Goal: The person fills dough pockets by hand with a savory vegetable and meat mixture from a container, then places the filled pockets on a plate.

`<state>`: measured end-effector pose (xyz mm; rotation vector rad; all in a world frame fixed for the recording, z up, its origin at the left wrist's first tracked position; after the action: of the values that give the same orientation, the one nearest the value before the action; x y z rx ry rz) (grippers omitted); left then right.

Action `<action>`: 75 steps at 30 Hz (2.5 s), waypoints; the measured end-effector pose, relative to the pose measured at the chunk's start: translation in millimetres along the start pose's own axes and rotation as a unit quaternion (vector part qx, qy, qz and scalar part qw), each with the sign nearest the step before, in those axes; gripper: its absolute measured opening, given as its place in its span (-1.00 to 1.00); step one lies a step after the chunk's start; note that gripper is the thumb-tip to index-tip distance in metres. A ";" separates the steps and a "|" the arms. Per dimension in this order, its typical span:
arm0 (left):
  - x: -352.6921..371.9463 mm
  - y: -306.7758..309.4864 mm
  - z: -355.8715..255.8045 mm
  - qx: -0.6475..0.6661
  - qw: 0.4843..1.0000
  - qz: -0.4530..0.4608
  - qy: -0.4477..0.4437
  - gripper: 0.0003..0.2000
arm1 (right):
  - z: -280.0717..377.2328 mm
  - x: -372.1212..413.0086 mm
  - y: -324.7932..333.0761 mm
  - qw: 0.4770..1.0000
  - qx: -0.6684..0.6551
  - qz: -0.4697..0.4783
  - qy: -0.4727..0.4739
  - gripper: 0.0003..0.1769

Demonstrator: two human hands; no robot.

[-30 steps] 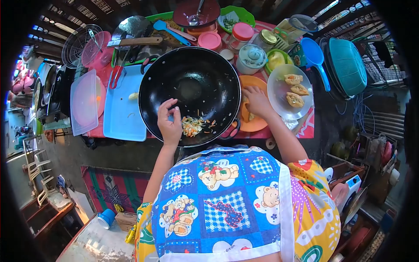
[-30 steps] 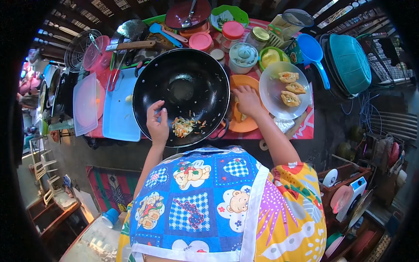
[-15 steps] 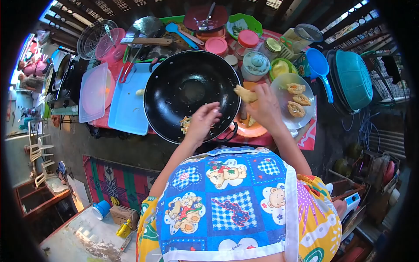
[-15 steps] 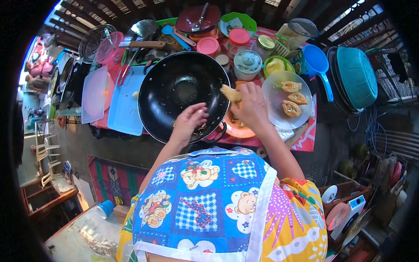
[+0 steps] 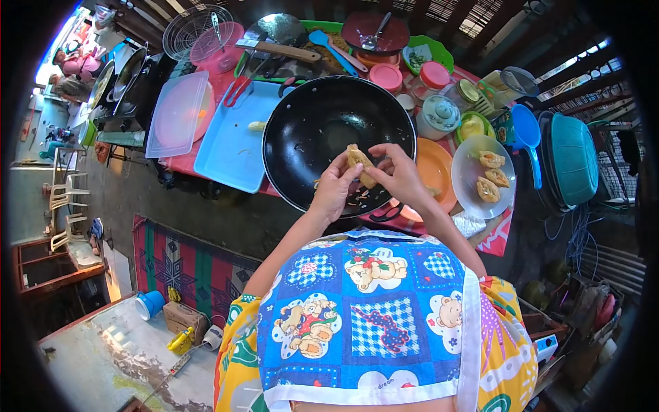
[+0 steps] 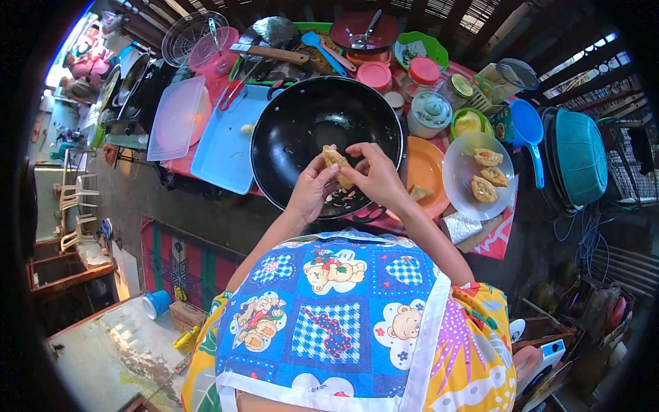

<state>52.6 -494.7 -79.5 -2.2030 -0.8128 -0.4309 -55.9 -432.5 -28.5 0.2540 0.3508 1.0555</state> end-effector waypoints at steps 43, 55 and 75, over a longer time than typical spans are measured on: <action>-18.8 85.9 -31.3 -0.145 0.988 -0.032 0.041 -0.68 | 7.8 -31.9 -86.4 0.973 0.195 -0.101 0.078 -0.81; -17.7 88.1 -27.6 -0.133 0.988 -0.058 0.056 -0.74 | -32.4 -29.2 -86.5 0.994 -0.024 -0.098 -0.040 -0.80; -16.5 121.4 -42.9 -0.041 0.996 -0.075 0.034 -0.69 | -86.2 6.6 -129.0 0.879 0.247 0.362 -0.187 -0.64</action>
<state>118.9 -597.5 -123.1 -2.1972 -0.9415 -0.6197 15.9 -484.4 -156.0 1.1001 0.1611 1.6035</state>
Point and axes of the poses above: each hand's wrist, its own x-axis away from the middle knuckle, its own y-axis out of the back of the hand, z = x × y, the point moved 8 cm from there along -x, towards the middle knuckle, and after that the axes turned 9 degrees about y, right-handed, at the moved point
